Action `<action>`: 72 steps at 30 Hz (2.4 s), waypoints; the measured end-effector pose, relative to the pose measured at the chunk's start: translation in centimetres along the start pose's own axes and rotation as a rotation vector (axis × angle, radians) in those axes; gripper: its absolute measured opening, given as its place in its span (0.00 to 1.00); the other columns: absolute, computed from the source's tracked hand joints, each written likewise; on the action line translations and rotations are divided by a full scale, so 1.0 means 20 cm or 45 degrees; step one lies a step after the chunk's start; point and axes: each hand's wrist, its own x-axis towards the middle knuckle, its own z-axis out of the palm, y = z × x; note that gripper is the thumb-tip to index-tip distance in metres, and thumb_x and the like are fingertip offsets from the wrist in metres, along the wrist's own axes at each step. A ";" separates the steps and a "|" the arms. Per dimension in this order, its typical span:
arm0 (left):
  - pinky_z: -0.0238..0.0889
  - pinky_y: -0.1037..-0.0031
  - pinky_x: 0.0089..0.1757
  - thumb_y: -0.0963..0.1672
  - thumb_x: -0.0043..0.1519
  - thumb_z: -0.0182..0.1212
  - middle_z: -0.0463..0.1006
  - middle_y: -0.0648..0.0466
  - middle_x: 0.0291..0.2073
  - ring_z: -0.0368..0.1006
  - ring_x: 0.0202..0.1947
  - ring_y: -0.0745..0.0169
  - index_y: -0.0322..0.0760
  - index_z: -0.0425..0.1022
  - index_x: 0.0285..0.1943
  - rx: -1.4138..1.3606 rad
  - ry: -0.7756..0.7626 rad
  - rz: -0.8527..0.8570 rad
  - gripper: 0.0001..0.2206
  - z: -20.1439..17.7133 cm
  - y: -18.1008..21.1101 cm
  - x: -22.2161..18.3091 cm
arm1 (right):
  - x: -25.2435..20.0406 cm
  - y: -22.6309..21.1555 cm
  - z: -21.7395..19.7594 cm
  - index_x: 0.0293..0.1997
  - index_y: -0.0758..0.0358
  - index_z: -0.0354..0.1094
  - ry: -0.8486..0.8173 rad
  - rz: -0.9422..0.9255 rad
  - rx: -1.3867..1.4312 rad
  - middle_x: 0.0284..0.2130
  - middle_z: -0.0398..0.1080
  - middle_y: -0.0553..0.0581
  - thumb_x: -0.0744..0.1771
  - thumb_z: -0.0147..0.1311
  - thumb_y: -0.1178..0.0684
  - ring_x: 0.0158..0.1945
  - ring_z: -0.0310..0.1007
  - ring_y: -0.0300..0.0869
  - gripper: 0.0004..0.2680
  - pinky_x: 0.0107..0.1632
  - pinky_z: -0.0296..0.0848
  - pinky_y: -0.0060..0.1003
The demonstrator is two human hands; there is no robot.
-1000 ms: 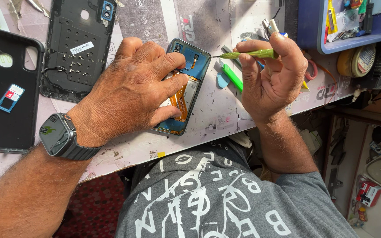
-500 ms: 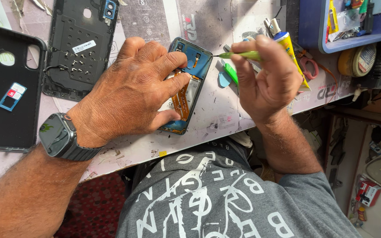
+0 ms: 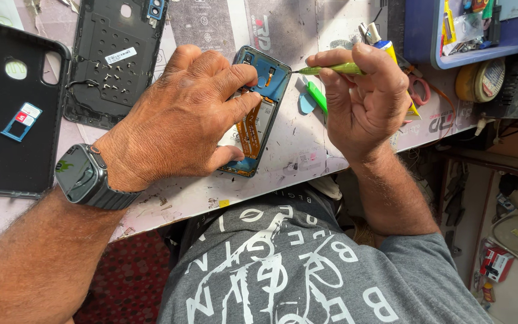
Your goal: The person disassembles a smartphone, removes the back cover, and uses a screwdriver to unscrew internal components. They then reassemble the phone by aligning the back cover and securing it with screws.
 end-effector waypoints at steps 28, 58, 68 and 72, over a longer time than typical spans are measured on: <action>0.54 0.56 0.58 0.51 0.42 0.77 0.72 0.47 0.59 0.66 0.57 0.47 0.33 0.79 0.57 0.030 0.016 0.009 0.33 0.00 0.01 0.00 | 0.00 0.03 0.01 0.66 0.63 0.45 0.051 -0.025 -0.076 0.46 0.73 0.72 0.74 0.48 0.67 0.49 0.80 0.50 0.15 0.51 0.84 0.40; 0.58 0.67 0.51 0.42 0.64 0.72 0.78 0.58 0.39 0.72 0.41 0.65 0.40 0.82 0.43 -0.145 0.524 0.071 0.03 0.05 -0.03 -0.05 | -0.01 -0.15 0.08 0.70 0.54 0.49 0.229 0.154 0.442 0.42 0.76 0.72 0.76 0.53 0.61 0.42 0.82 0.54 0.16 0.44 0.86 0.45; 0.55 0.65 0.52 0.41 0.63 0.73 0.78 0.62 0.37 0.71 0.41 0.66 0.43 0.81 0.39 -0.172 0.558 0.026 0.04 0.03 -0.03 -0.06 | 0.00 -0.16 0.11 0.70 0.54 0.48 0.230 0.047 0.340 0.40 0.76 0.73 0.75 0.52 0.60 0.39 0.82 0.53 0.17 0.43 0.86 0.44; 0.55 0.65 0.50 0.41 0.62 0.74 0.78 0.62 0.36 0.70 0.42 0.65 0.43 0.81 0.38 -0.160 0.565 0.030 0.05 0.02 -0.03 -0.05 | -0.01 -0.17 0.11 0.71 0.55 0.47 0.261 0.050 0.319 0.40 0.76 0.73 0.75 0.53 0.60 0.38 0.82 0.53 0.17 0.43 0.87 0.44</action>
